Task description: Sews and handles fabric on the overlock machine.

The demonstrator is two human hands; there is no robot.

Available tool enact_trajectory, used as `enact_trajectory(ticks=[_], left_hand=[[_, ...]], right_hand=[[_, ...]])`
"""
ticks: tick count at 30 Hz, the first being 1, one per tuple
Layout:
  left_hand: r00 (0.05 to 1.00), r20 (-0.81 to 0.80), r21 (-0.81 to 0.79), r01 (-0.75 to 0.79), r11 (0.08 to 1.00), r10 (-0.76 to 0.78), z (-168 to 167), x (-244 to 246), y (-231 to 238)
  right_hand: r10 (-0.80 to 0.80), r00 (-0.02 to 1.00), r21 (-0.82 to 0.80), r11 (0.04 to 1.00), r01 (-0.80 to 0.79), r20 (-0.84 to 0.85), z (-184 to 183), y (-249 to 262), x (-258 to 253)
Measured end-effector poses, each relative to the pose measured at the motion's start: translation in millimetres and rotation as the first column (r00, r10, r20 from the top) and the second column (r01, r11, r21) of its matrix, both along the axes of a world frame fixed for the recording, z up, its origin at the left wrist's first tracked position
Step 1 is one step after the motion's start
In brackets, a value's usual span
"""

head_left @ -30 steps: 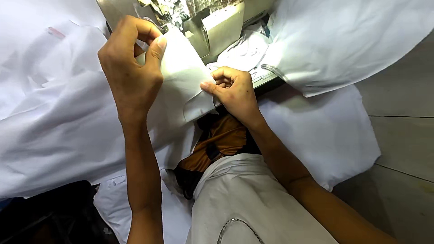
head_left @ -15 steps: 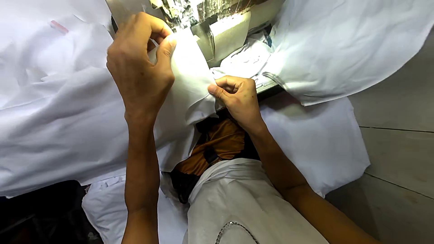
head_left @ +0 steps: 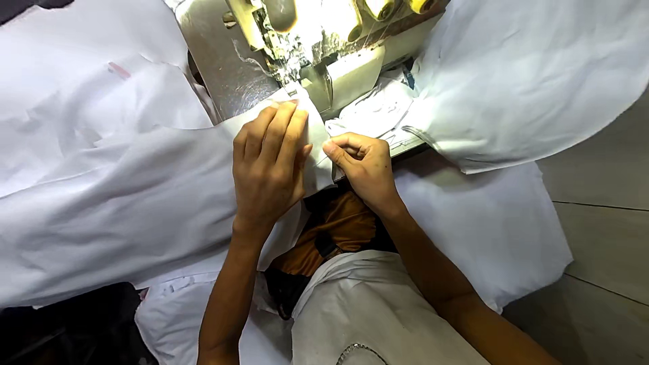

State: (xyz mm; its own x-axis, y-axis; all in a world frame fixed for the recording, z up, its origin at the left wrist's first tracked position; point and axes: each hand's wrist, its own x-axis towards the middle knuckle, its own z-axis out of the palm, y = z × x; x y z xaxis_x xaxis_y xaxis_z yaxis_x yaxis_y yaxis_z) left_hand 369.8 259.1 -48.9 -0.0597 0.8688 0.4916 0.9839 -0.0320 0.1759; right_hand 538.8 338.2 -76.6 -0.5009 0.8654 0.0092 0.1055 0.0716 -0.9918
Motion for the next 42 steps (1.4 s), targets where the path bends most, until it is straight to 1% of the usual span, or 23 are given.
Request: enact_trajectory(ticks=[4, 7, 10, 14, 18, 22, 26, 29, 34, 37, 40, 42], left_hand=[[0.998, -0.015, -0.015, -0.065, 0.998, 0.065, 4, 1, -9], [0.991, 0.045, -0.008, -0.128, 0.992, 0.128, 4, 1, -13], [0.984, 0.092, -0.006, -0.151, 0.989, 0.15, 2, 2, -10], [0.986, 0.122, -0.026, -0.107, 0.994, 0.11, 3, 5, -4], [0.983, 0.17, -0.042, -0.063, 0.997, 0.069, 4, 10, -1], [0.966, 0.254, -0.037, -0.048, 0.998, 0.056, 5, 14, 1], [0.959, 0.28, -0.021, -0.04, 0.999, 0.044, 6, 15, 2], [0.958, 0.283, -0.012, -0.029, 1.0, 0.031, 6, 15, 1], [0.98, 0.199, -0.047, 0.01, 0.999, 0.0, 6, 11, -3], [0.985, 0.17, -0.019, 0.027, 0.999, -0.024, 2, 16, -10], [0.987, 0.162, 0.01, -0.008, 1.0, 0.006, -4, 31, -16], [0.989, 0.143, 0.001, -0.046, 0.999, 0.045, -10, 39, -18]], right_hand=[[0.04, 0.999, -0.019, 0.999, -0.04, 0.015, 3, 0, -4], [0.082, 0.997, -0.043, 0.996, -0.082, -0.011, 2, -2, -8], [0.086, 0.995, -0.047, 0.995, -0.088, -0.041, 2, -5, -8], [0.051, 0.998, -0.042, 0.998, -0.053, -0.04, 5, -9, -3], [0.009, 0.995, -0.069, 0.997, -0.015, -0.096, 4, -13, 2], [0.005, 0.992, -0.071, 0.997, -0.014, -0.127, 1, -12, 2], [0.017, 0.992, -0.053, 0.998, -0.023, -0.125, -2, -10, 0], [0.014, 0.99, -0.061, 0.998, -0.022, -0.137, -4, -10, -1], [0.03, 0.988, -0.053, 0.998, -0.038, -0.154, -4, -11, 1], [0.075, 0.979, -0.07, 0.993, -0.09, -0.189, -2, -9, 8], [0.114, 0.971, -0.127, 0.982, -0.142, -0.208, 5, -6, 15], [0.11, 0.979, -0.112, 0.985, -0.13, -0.17, 10, -4, 15]])
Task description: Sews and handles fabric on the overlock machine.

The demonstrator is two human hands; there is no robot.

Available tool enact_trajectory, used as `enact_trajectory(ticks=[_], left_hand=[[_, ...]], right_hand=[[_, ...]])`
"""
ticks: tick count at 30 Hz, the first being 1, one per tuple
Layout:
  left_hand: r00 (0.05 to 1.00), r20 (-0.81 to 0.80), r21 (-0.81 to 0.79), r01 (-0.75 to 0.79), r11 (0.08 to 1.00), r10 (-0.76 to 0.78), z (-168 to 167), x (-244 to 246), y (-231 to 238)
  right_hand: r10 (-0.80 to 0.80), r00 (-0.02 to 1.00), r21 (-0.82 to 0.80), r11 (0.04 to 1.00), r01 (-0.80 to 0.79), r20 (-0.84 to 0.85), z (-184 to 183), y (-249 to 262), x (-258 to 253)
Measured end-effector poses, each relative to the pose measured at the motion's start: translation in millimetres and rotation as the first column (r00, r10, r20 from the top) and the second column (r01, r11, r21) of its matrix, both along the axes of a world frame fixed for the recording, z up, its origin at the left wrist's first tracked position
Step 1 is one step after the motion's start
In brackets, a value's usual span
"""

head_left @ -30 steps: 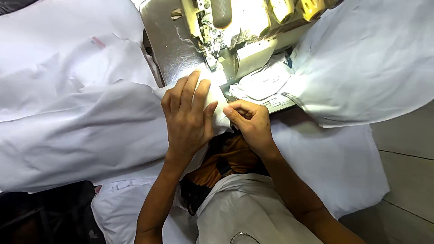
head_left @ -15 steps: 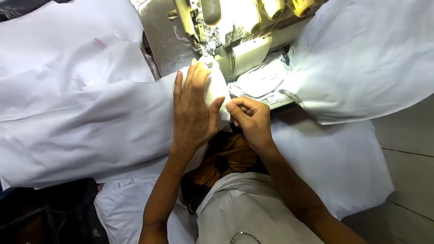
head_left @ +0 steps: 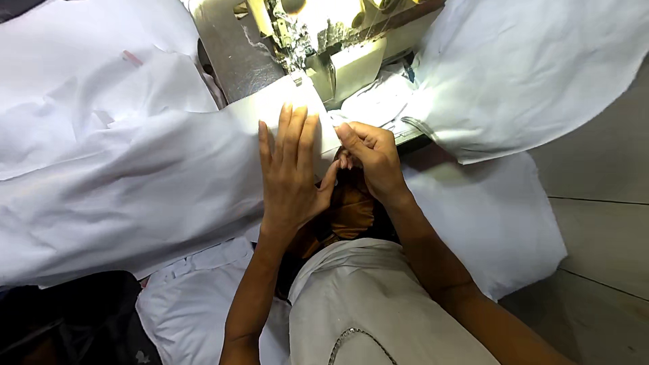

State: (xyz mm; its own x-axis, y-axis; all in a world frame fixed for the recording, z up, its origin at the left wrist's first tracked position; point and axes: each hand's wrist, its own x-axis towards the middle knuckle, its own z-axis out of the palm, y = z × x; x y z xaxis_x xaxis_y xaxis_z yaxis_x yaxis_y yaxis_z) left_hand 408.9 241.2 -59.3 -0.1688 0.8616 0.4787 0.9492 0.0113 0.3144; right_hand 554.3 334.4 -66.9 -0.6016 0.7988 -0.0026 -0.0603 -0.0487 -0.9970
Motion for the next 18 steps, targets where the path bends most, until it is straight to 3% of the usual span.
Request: enact_trajectory(ticks=[5, 10, 18], left_hand=[[0.992, -0.076, -0.034, -0.104, 0.994, 0.102, -12, 4, -3], [0.98, -0.078, -0.057, -0.19, 0.98, 0.185, -7, -12, -13], [0.994, 0.004, -0.073, -0.112, 0.991, 0.113, -15, -44, -32]], right_hand=[[-0.09, 0.993, 0.147, 0.986, 0.078, 0.076, 4, -2, -7], [-0.155, 0.988, 0.121, 0.981, 0.153, 0.009, 0, -22, -11], [-0.222, 0.972, 0.253, 0.939, 0.233, -0.073, -17, -29, -20]])
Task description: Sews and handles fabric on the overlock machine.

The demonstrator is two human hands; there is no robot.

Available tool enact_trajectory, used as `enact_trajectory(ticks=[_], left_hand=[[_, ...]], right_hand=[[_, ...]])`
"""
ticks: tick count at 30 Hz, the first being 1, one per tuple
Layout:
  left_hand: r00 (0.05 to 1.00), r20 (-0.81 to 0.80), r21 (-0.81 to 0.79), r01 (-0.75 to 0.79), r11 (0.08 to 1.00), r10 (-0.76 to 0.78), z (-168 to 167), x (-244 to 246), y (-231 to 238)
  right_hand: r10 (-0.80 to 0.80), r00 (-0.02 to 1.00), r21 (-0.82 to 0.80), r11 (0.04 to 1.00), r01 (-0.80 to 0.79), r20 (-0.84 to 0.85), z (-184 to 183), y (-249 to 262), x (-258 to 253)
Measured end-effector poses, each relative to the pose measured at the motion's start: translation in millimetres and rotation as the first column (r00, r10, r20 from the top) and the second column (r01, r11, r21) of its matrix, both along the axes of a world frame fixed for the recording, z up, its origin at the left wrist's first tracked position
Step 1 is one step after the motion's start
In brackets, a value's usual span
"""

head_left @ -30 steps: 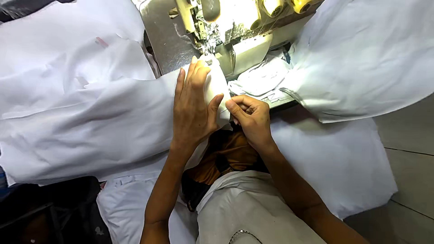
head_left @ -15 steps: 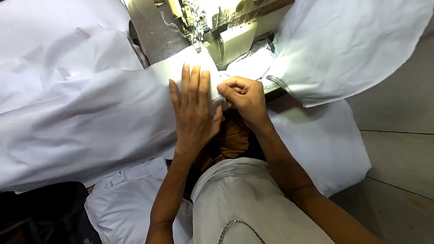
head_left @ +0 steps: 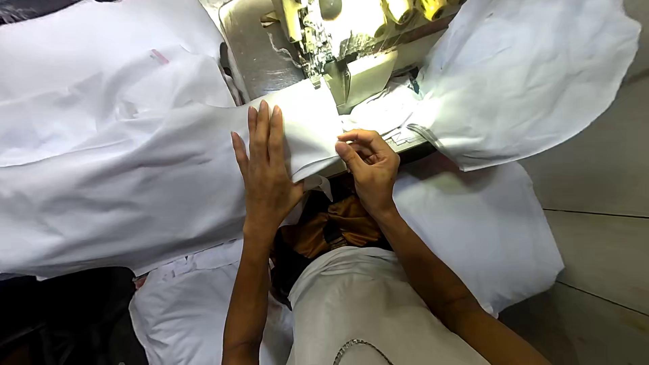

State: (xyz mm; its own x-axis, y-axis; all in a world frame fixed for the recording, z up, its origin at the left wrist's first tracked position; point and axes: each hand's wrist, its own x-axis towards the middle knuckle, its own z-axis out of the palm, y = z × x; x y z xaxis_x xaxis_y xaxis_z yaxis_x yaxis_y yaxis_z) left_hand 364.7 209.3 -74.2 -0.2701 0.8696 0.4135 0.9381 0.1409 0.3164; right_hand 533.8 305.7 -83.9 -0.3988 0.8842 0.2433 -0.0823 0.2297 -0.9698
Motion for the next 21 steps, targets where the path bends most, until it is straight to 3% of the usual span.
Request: enact_trajectory(ticks=[21], left_hand=[[0.993, 0.056, -0.061, 0.108, 0.992, -0.104, 14, -41, 15]], right_hand=[[-0.024, 0.996, 0.088, 0.996, 0.031, -0.083, 3, 24, -27]])
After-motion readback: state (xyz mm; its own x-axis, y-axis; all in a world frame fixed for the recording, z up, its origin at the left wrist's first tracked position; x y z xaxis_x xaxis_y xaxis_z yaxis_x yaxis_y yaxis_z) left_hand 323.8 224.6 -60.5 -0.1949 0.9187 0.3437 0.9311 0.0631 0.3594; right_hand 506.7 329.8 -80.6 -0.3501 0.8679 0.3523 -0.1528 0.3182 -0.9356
